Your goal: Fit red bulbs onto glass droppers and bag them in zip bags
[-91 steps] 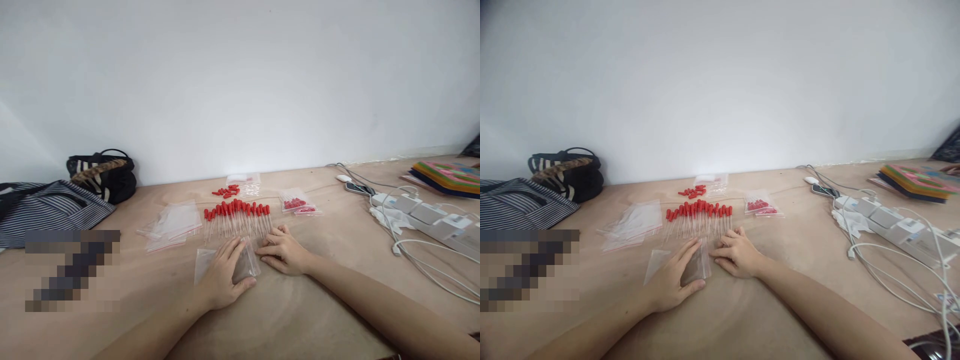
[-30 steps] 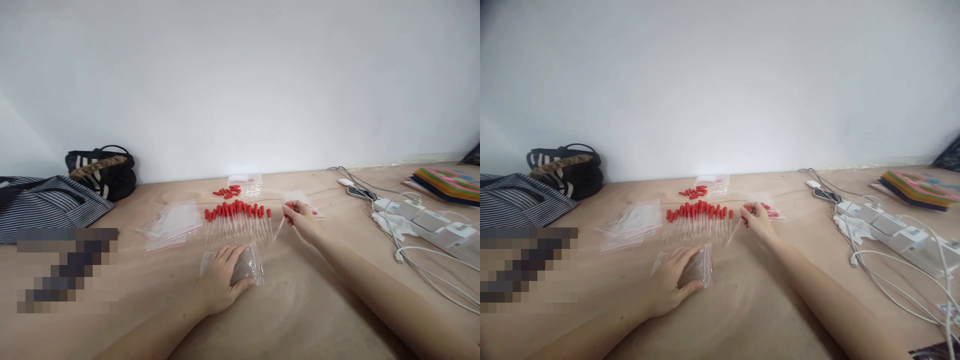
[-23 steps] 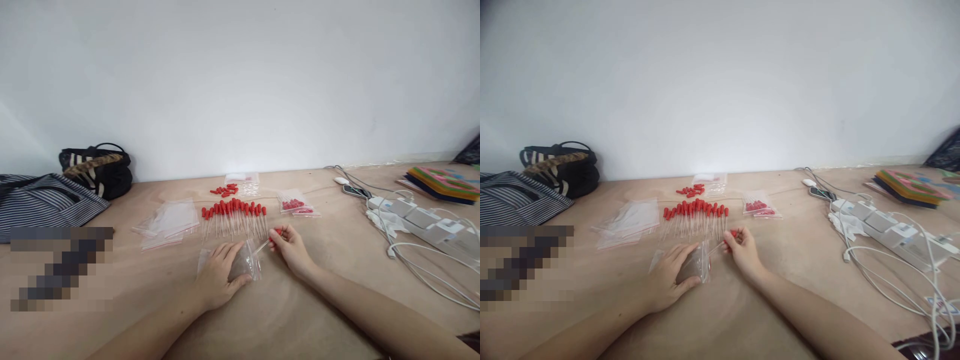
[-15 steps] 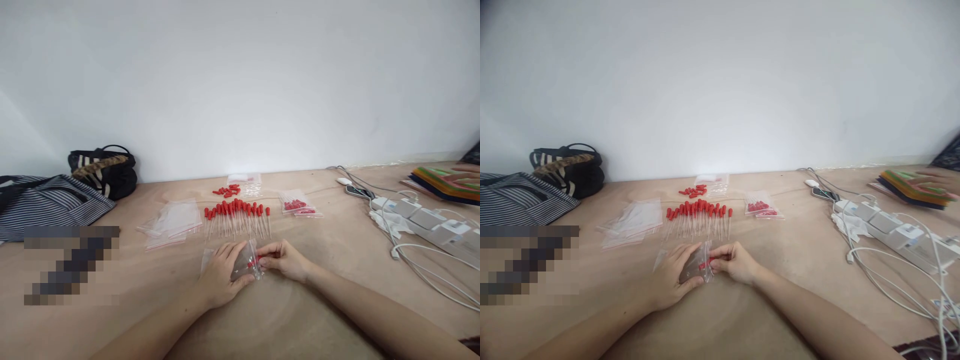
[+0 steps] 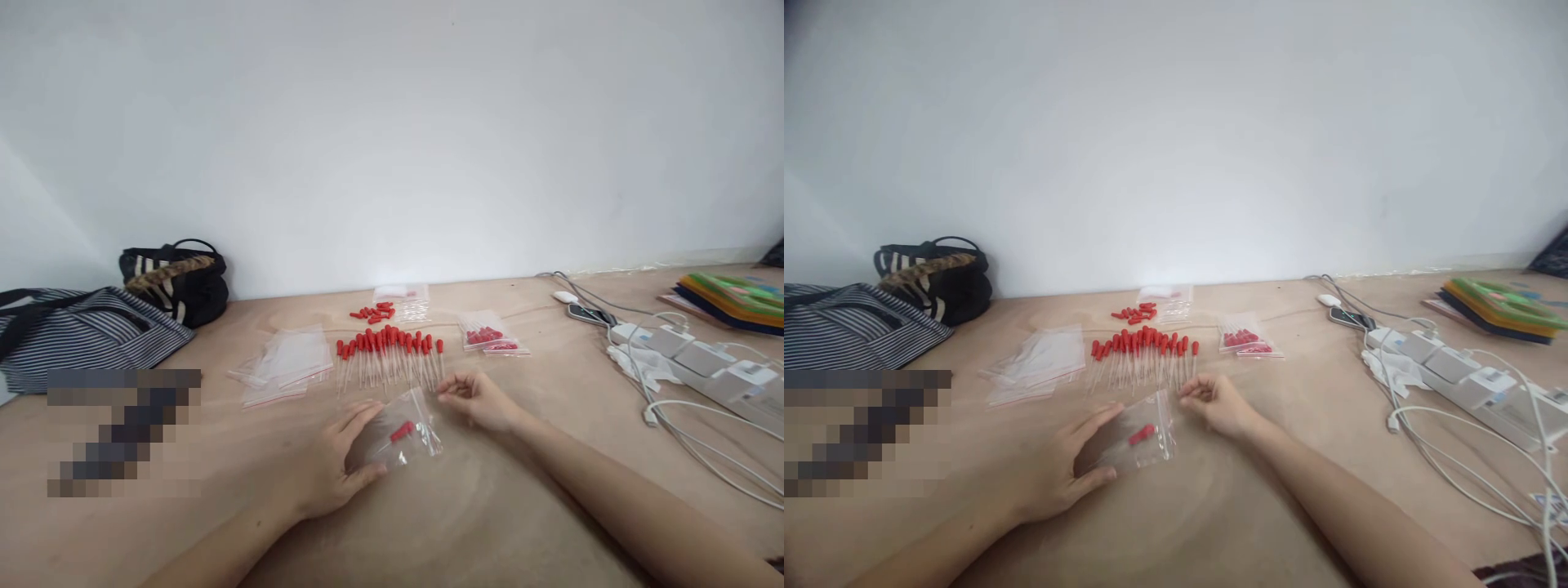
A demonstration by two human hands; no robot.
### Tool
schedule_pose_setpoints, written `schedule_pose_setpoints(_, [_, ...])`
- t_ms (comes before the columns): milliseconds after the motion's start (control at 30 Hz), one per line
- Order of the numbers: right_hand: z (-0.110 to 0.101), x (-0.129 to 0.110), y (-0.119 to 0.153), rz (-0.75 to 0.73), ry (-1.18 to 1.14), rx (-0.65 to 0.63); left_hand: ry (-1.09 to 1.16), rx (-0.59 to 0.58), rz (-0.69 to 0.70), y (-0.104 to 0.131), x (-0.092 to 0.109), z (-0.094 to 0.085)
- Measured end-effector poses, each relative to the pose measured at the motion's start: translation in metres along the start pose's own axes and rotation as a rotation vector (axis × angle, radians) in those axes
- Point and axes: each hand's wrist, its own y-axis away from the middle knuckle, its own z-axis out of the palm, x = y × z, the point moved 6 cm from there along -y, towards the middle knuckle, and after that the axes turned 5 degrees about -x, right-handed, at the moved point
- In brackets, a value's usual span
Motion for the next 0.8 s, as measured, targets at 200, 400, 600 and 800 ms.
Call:
schedule_pose_setpoints(200, [-0.059,-0.013,-0.046,0.025,0.4,0.412,0.001,-0.077,-0.061,0.007,-0.01,0.008])
schedule_pose_setpoints(400, [-0.051,-0.005,-0.084,0.073,0.331,0.404,0.009,-0.081,-0.022,0.0,-0.006,0.009])
schedule_pose_setpoints(600, [-0.056,0.0,-0.067,0.091,0.115,0.423,-0.009,-0.111,0.046,-0.004,0.0,0.011])
schedule_pose_setpoints(800, [-0.052,0.002,-0.01,-0.053,-0.193,0.485,0.007,-0.085,0.049,-0.005,0.0,0.012])
